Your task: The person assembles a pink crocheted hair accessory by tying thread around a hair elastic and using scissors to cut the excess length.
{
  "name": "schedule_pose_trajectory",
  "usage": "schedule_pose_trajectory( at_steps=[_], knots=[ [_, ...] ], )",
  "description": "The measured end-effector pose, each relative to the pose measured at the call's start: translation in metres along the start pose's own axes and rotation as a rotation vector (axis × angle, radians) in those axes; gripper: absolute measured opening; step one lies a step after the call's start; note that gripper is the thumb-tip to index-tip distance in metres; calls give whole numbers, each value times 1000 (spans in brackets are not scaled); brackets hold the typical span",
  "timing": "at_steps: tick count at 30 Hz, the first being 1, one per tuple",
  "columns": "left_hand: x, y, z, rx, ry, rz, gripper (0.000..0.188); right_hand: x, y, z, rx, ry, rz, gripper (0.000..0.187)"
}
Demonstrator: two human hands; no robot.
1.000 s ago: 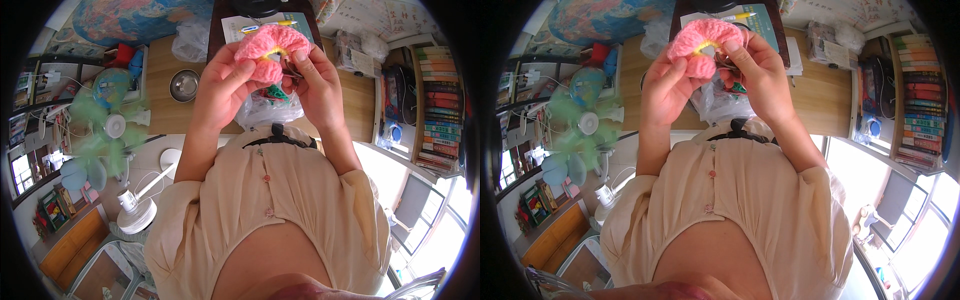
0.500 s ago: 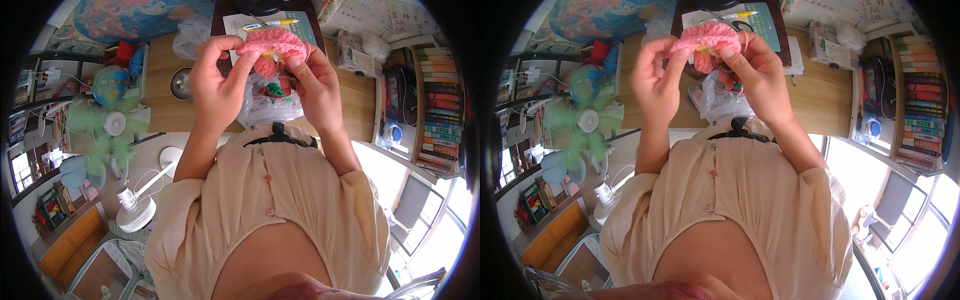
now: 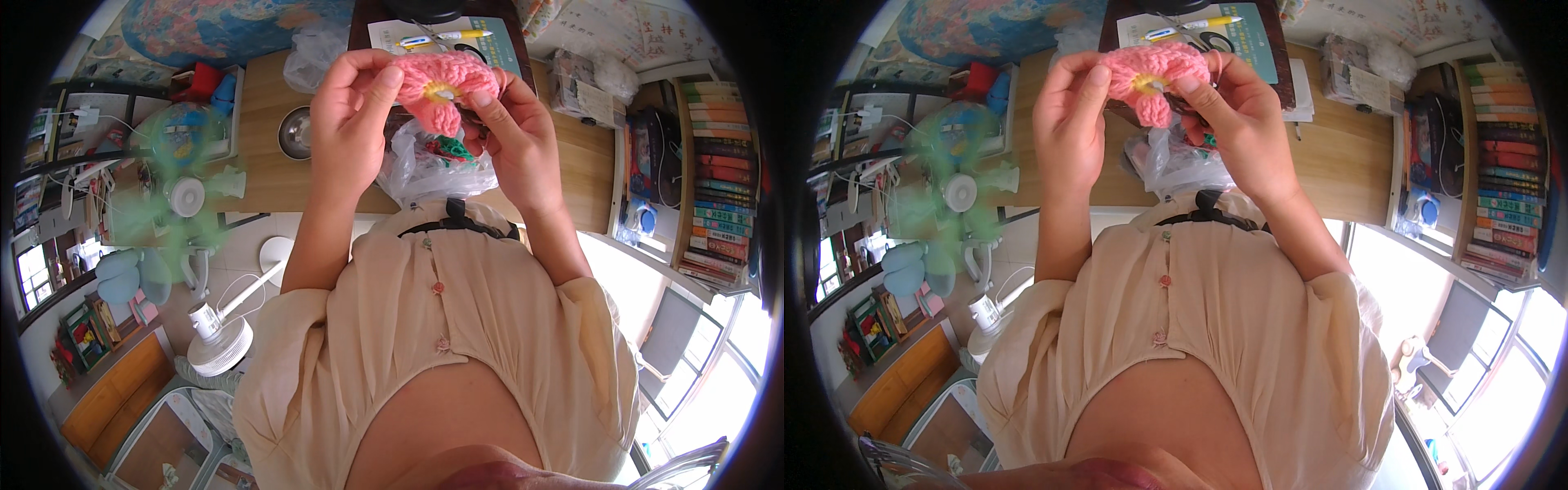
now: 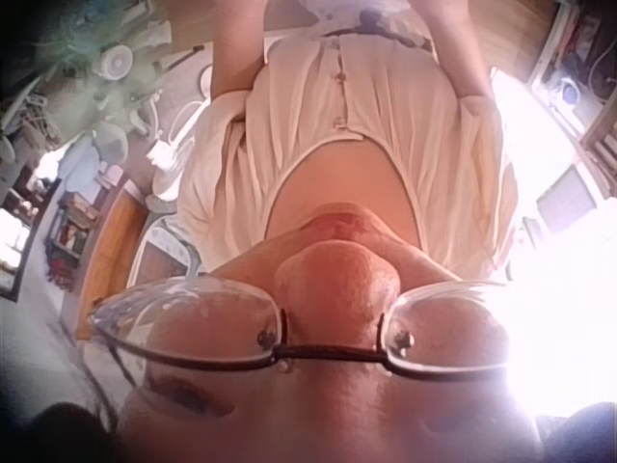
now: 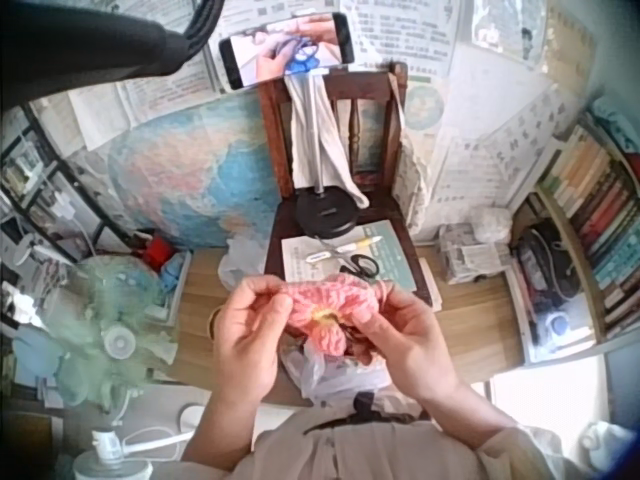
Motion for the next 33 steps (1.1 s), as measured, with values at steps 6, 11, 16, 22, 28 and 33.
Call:
schedule_pose_trajectory(
  at_steps=[6,11,16,22,28,33],
  knots=[
    [0,-2,-6,1,71,51,20,0,0,0,-15,-1,11,16],
    [-1,0,0,-215,-141,56,35,0,2,1,48,81,53,15],
    [-1,-16,-19,-550,-316,274,53,0,2,-3,284,367,100,17],
    [-1,-11,-21,-757,-576,267,34,4,3,8,480,418,26,24],
    [5,-2,-12,-868,-889,194,39,7,15,17,229,395,103,17],
    [7,5,-12,-940,-992,245,41,-4,44,10,104,159,-77,27]
  ],
)
Point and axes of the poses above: each hand's wrist, its own x-axis away from the middle knuckle, its own y-axis out of the back of the hand, z = x × y, the point moved 3 cm from there along -x, towards the middle knuckle, and after that the axes turned 2 degrees about -y, right-handed, at the moved point
